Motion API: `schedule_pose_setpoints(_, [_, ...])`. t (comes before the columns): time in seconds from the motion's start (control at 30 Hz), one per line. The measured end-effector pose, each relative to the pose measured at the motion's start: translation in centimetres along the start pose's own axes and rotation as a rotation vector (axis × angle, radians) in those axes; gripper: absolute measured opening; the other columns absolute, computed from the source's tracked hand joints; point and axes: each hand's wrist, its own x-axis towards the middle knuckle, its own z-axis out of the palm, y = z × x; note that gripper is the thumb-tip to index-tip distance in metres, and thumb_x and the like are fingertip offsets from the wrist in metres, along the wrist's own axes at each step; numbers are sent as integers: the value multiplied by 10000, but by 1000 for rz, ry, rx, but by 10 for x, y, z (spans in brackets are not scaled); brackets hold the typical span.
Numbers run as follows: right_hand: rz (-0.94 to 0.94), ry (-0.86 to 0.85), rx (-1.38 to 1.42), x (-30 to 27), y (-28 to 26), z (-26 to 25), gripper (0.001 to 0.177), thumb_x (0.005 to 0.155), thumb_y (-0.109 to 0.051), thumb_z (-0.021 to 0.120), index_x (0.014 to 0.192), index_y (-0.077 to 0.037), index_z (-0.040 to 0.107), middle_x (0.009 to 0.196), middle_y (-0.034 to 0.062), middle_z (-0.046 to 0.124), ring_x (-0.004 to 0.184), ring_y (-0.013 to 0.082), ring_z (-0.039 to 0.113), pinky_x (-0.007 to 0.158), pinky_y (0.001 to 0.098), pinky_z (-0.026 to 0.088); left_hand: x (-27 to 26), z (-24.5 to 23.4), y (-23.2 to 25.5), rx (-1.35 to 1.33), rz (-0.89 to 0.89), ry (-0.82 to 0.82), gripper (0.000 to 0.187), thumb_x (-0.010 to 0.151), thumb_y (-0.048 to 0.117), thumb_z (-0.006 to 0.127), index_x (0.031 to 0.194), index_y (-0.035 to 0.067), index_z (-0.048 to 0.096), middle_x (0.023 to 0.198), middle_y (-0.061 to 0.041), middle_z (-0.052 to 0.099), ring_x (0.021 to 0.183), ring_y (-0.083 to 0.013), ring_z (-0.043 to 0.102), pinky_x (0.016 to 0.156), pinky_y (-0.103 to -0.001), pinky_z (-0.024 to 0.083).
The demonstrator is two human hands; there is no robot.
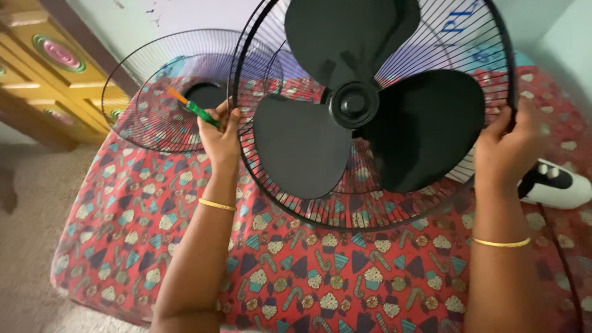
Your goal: The person aligns and secures the front wire guard onto an electric fan using a screwdriver to tighten the central hub nut. The fan blades and rear guard remain in place while the front guard is adjusted and fastened.
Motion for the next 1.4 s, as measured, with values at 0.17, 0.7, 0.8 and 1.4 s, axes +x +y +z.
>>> schedule_pose_setpoints(0.17, [-5,21,122,9,-1,5,204,1011,104,568,1187,66,665,965,195,708,879,348,703,782,418,524,20,7,0,-99,-6,26,352,1001,-94,674,1026,90,374,1274,-266,675,1030,-193,652,907,-289,555])
schedule_pose_setpoints(0.7, [62,38,136,10,-24,-10,229,1063,105,546,1228,33,688,926,207,710,835,355,712,751,415,522,24,26,42,285,221,-22,308,1052,-84,609,990,83,358,1353,-273,677,1177,-185,677,1056,-290,537])
schedule_pose_setpoints(0.8, [58,36,138,10,-25,-11,220,1066,116,541,1222,45,678,969,211,729,853,348,737,767,409,543,13,26,48,392,270,-30,326,1061,-72,614,953,82,348,1336,-270,693,1168,-165,671,1015,-270,534])
schedule_pose_setpoints(1.4, [70,52,79,4,-20,-6,248,1050,104,584,1278,112,680,924,238,689,778,345,712,670,399,522,-6,41,60,710,299,102,264,1047,22,705,1306,-25,724,736,88,286,650,-37,256,577,-217,262])
